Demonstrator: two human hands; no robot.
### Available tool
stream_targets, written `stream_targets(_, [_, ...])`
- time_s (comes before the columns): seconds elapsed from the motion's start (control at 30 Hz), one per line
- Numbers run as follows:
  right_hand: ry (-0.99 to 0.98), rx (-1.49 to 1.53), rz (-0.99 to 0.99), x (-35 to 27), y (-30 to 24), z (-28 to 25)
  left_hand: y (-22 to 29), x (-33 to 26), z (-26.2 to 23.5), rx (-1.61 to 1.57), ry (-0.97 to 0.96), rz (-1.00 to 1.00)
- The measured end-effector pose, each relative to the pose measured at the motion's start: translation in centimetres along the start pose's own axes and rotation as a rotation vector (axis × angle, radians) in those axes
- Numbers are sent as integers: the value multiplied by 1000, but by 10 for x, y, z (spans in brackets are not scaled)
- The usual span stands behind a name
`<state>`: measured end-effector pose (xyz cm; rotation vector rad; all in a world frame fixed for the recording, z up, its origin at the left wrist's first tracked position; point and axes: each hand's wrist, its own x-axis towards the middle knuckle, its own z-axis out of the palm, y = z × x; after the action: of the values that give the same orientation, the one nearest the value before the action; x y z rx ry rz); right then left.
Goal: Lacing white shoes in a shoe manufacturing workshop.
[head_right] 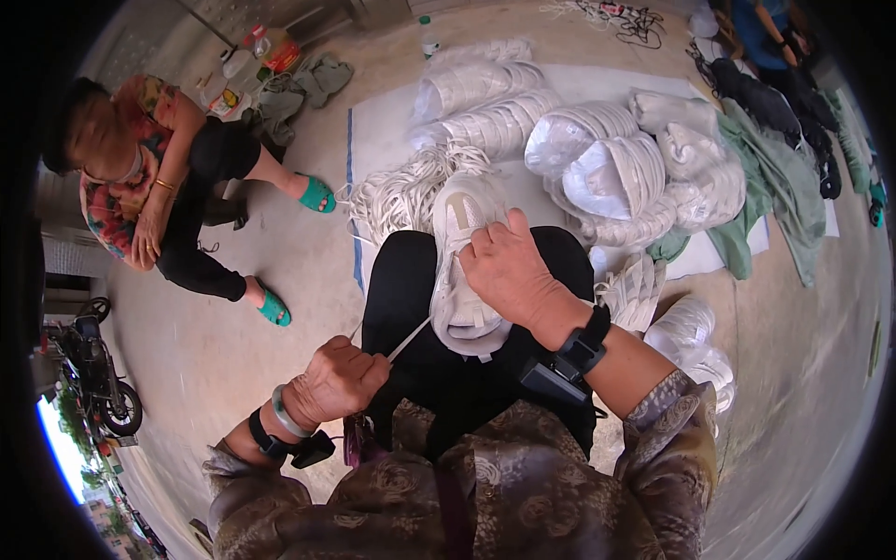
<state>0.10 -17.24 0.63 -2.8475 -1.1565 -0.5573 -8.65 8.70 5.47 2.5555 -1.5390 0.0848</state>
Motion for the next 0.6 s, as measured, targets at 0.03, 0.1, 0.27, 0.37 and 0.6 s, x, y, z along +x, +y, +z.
stream_targets(0.03, [57, 32, 8, -5, 0, 0, -4, -7, -4, -6, 21, -81])
stream_targets(0.1, [2, 162, 107, -12, -2, -6, -11, -20, -7, -24, 69, -233])
stream_targets(0.27, [15, 501, 367, -35, -12, -12, -7, -38, -8, 61, 36, -307])
stream_targets(0.37, [29, 480, 360, -44, -16, -16, -6, -37, -12, 94, 123, -324])
stream_targets(0.6, [93, 523, 367, -57, 3, -26, -22, -53, 3, 86, 141, -385])
